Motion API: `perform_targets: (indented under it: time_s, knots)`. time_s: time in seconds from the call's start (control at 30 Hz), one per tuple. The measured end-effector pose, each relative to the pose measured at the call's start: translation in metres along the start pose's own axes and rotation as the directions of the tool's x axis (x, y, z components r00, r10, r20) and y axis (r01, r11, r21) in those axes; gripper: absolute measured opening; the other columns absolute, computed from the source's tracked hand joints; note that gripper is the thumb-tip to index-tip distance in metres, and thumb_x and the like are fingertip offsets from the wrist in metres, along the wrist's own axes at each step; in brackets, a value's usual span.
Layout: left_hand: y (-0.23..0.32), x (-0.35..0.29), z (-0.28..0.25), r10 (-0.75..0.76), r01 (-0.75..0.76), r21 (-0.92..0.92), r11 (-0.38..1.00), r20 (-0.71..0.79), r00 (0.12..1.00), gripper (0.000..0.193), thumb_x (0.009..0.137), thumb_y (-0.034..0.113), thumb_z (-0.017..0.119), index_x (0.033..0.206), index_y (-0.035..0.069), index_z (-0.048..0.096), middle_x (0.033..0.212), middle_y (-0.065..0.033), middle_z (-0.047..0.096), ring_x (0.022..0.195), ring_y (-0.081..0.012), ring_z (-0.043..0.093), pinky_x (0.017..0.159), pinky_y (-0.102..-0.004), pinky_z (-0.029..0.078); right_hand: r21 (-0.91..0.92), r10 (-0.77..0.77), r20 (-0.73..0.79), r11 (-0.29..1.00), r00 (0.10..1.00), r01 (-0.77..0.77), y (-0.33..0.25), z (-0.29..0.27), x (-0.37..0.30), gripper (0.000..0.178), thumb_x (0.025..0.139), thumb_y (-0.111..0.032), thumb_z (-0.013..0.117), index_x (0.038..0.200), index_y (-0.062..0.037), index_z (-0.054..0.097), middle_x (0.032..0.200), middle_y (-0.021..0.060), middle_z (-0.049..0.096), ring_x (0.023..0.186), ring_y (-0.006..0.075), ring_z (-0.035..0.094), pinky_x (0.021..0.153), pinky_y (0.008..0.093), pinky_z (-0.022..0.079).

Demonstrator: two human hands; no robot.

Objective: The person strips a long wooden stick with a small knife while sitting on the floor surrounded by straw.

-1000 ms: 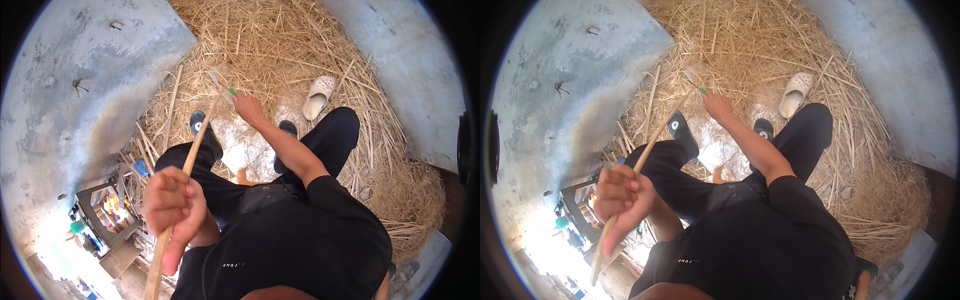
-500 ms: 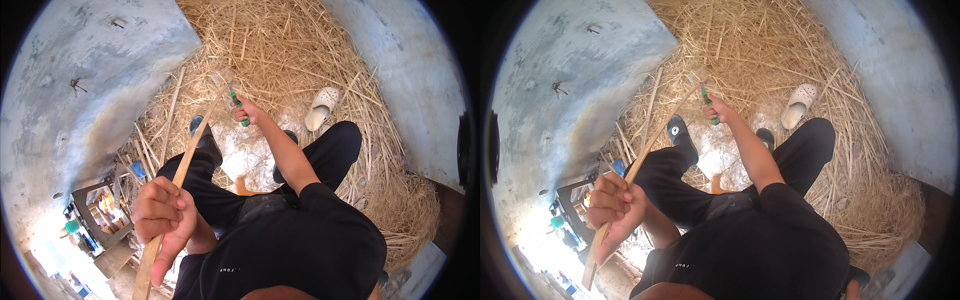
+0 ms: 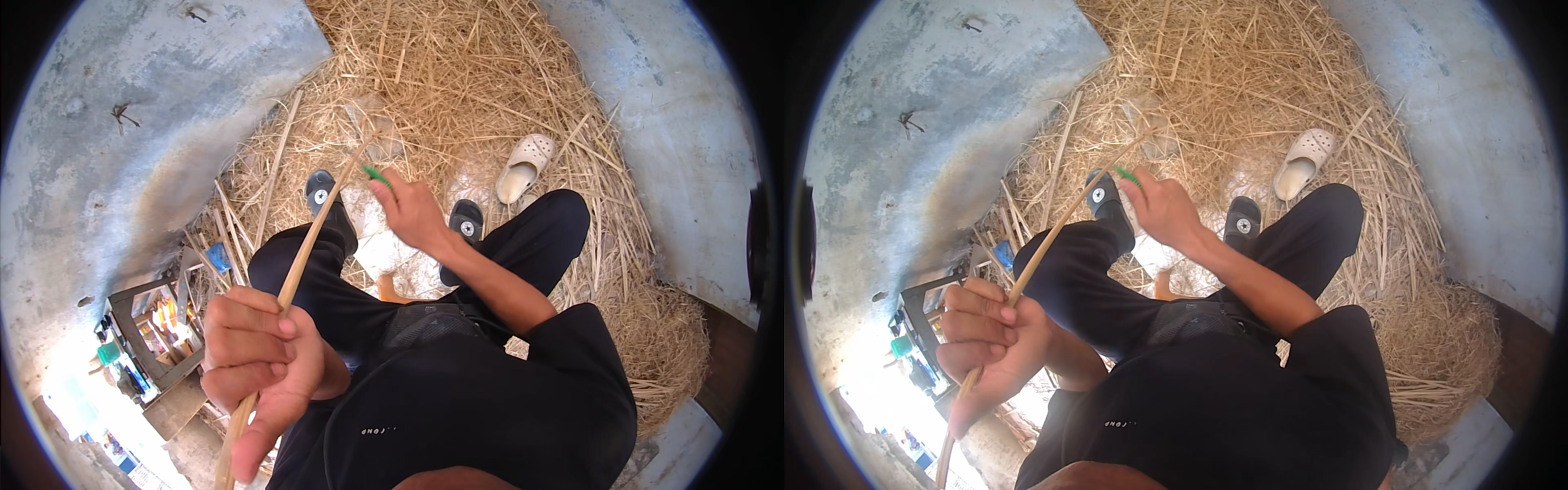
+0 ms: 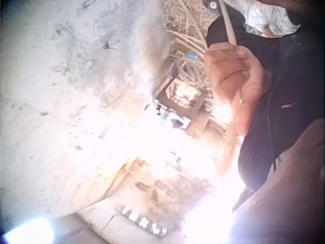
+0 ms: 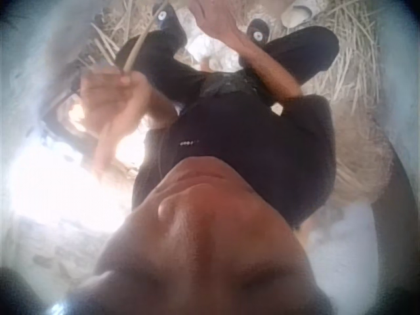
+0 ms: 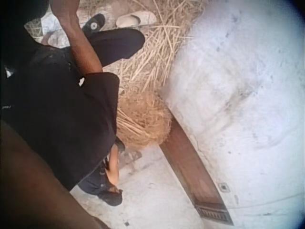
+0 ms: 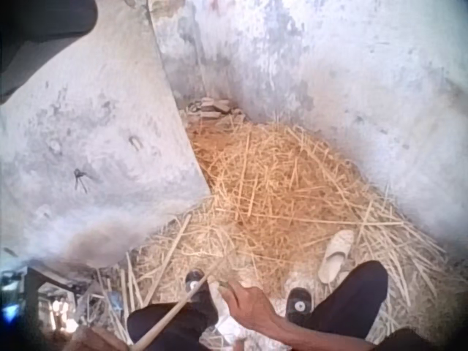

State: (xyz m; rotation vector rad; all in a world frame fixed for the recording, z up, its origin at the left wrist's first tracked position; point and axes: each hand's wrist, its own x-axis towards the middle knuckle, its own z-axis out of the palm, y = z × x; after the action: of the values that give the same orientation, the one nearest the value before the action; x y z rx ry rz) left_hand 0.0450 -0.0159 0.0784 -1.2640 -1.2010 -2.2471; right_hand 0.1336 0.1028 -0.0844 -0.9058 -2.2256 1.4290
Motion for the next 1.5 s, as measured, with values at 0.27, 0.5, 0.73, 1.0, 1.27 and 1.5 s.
perform_targets:
  time_s: [0.27,0.5,0.73,1.0,1.27,1.5]
  knots:
    - [0.003,-0.006,0.004,-0.017,0.032,-0.124,0.992,0.120,0.993,0.074,0.081,0.082,0.025,0.054,0.013,0.034,0.043,0.0003,0.027,0.042,-0.0127,0.025,0.043,-0.0261,0.027,-0.280,-0.038,-0.037,0.960,0.999,0.026,0.043,0.031,0.028,0.036,0.097,-0.036,0.045,0.098,-0.0013,0.055,0.056,0.0242,0.057,0.057,0.0446,0.058,0.053,0.0538,0.045]
    - [0.005,-0.013,0.009,0.065,-0.040,-0.136,0.990,0.183,0.981,0.071,0.083,0.076,0.036,0.059,0.009,0.041,0.044,0.0003,0.037,0.036,-0.0109,0.029,0.033,-0.0234,0.032,-0.755,0.446,0.038,0.599,0.894,-0.267,0.287,0.041,0.041,0.029,0.091,-0.022,0.045,0.108,-0.0067,0.063,0.088,0.0168,0.068,0.083,0.0356,0.066,0.068,0.0474,0.053]
    - [-0.014,0.007,-0.011,-0.010,0.010,-0.047,0.999,-0.005,1.000,0.068,0.087,0.076,0.025,0.053,0.017,0.032,0.043,0.0030,0.025,0.042,-0.0112,0.025,0.045,-0.0260,0.024,-0.560,0.384,0.287,0.811,0.878,-0.171,0.211,0.043,0.035,0.041,0.097,-0.034,0.038,0.104,-0.0020,0.062,0.091,0.0247,0.065,0.084,0.0421,0.063,0.075,0.0501,0.050]
    - [-0.017,0.018,0.000,-0.035,0.043,0.047,0.998,-0.168,0.985,0.070,0.084,0.079,0.027,0.051,0.017,0.028,0.043,0.0037,0.023,0.043,-0.0101,0.022,0.045,-0.0248,0.019,-0.279,0.334,-0.038,0.902,0.942,-0.331,0.101,0.046,0.028,0.044,0.099,-0.039,0.033,0.099,0.0006,0.052,0.068,0.0284,0.060,0.068,0.0468,0.060,0.063,0.0550,0.046]
    - [-0.018,0.015,0.001,-0.047,0.042,-0.082,0.996,-0.058,0.997,0.069,0.083,0.079,0.031,0.053,0.016,0.032,0.044,0.0025,0.027,0.041,-0.0102,0.025,0.040,-0.0222,0.018,-0.233,0.195,-0.023,0.953,0.981,-0.195,0.085,0.051,0.048,0.042,0.099,-0.037,0.036,0.094,-0.0001,0.055,0.069,0.0280,0.060,0.068,0.0481,0.060,0.064,0.0548,0.047]
    - [-0.017,0.005,0.011,0.019,-0.016,-0.141,0.990,0.018,1.000,0.063,0.088,0.068,0.034,0.055,0.014,0.033,0.044,0.0025,0.028,0.038,-0.0100,0.025,0.034,-0.0215,0.022,-0.400,0.271,-0.135,0.865,0.953,-0.303,0.178,0.065,0.077,0.050,0.099,-0.039,0.035,0.091,0.0028,0.060,0.075,0.0290,0.063,0.073,0.0473,0.061,0.067,0.0528,0.050]
